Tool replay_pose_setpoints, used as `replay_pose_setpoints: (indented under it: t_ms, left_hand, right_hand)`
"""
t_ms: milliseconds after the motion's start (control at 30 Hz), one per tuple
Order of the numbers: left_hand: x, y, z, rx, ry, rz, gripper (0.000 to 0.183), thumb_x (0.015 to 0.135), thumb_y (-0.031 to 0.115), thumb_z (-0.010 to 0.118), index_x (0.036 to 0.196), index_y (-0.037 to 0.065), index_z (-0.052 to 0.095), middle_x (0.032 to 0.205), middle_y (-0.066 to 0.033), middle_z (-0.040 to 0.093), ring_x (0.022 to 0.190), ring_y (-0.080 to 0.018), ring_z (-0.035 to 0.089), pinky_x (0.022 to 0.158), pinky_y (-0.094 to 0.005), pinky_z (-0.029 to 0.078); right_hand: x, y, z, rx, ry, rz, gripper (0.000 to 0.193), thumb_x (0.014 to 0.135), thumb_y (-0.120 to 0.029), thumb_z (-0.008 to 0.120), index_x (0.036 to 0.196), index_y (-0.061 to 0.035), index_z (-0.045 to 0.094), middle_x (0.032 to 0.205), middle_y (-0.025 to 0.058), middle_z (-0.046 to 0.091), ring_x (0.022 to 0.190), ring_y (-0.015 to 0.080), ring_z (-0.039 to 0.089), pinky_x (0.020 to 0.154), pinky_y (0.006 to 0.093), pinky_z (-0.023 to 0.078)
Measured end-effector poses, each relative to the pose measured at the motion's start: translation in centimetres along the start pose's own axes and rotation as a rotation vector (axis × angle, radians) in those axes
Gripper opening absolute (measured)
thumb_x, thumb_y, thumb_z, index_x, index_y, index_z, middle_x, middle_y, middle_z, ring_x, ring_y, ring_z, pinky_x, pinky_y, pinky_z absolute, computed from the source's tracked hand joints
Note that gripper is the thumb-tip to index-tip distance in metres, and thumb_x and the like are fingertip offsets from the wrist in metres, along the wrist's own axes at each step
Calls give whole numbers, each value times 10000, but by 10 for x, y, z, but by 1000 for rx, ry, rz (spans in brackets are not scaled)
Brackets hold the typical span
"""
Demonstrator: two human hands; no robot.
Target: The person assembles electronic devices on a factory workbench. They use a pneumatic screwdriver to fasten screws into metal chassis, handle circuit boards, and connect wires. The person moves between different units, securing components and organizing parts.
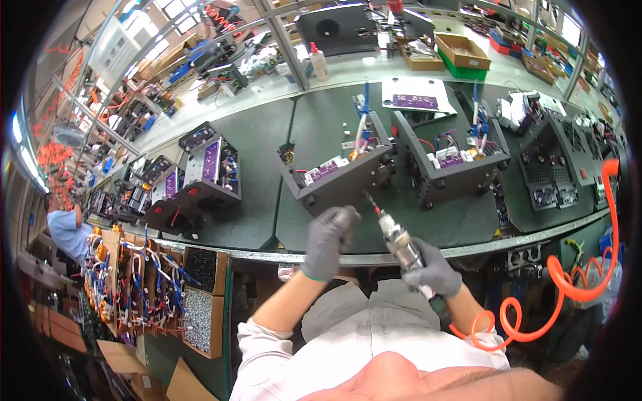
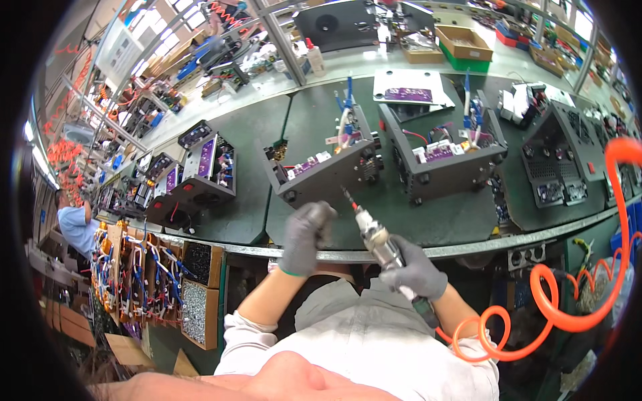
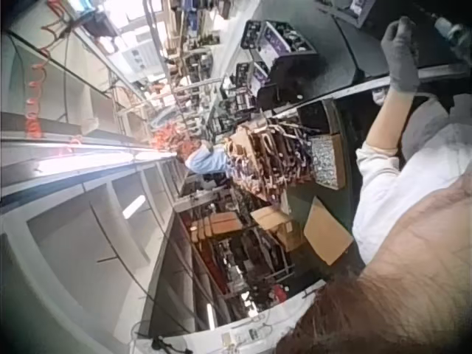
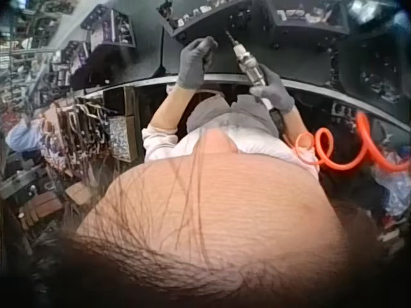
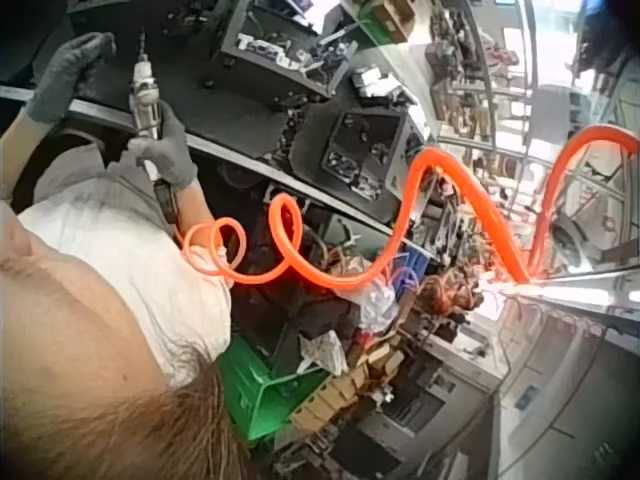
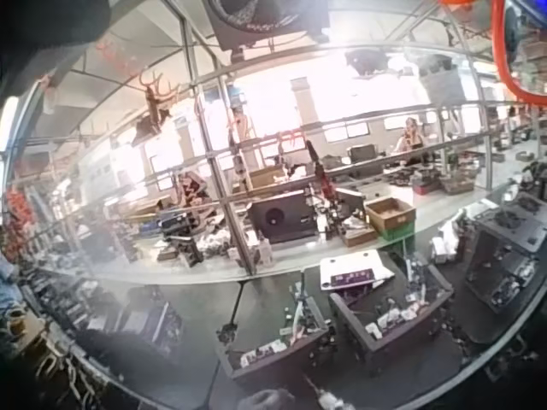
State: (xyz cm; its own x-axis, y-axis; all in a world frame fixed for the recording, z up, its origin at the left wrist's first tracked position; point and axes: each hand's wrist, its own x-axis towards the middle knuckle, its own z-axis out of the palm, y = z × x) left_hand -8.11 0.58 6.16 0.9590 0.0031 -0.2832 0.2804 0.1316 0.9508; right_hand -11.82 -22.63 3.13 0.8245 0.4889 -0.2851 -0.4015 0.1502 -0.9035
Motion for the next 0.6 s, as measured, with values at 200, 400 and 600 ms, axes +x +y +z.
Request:
replay_pose_setpoints:
  t_ms: [200, 400, 600]
  left_hand:
    - [99, 75, -36, 1382, 266, 640, 516, 907, 519, 515, 827, 46, 703, 802, -190, 645, 736, -329, 631, 711, -387, 488]
    - [147, 90, -16, 1617, -193, -52, 848, 862, 766, 223, 814, 63, 694, 744, -189, 649, 755, -359, 633, 736, -430, 458]
    - [170, 70, -36, 1810, -349, 197, 505, 954, 609, 190, 1229, 327, 507, 762, -183, 651, 702, -344, 650, 705, -433, 485]
  right_hand:
    - [9, -5, -3, 41, 48, 14, 735, 612, -162, 692, 1269, 24, 419, 718, 66, 542, 492, 139, 547, 451, 264, 469]
    - [22, 1, 0, 43, 8, 5, 702, 625, -172, 682, 1251, 17, 428, 716, 59, 538, 479, 129, 542, 439, 256, 459]
    - [30, 0, 8, 36, 14, -15, 694, 629, -172, 675, 1249, 16, 429, 720, 54, 530, 478, 121, 539, 437, 254, 461]
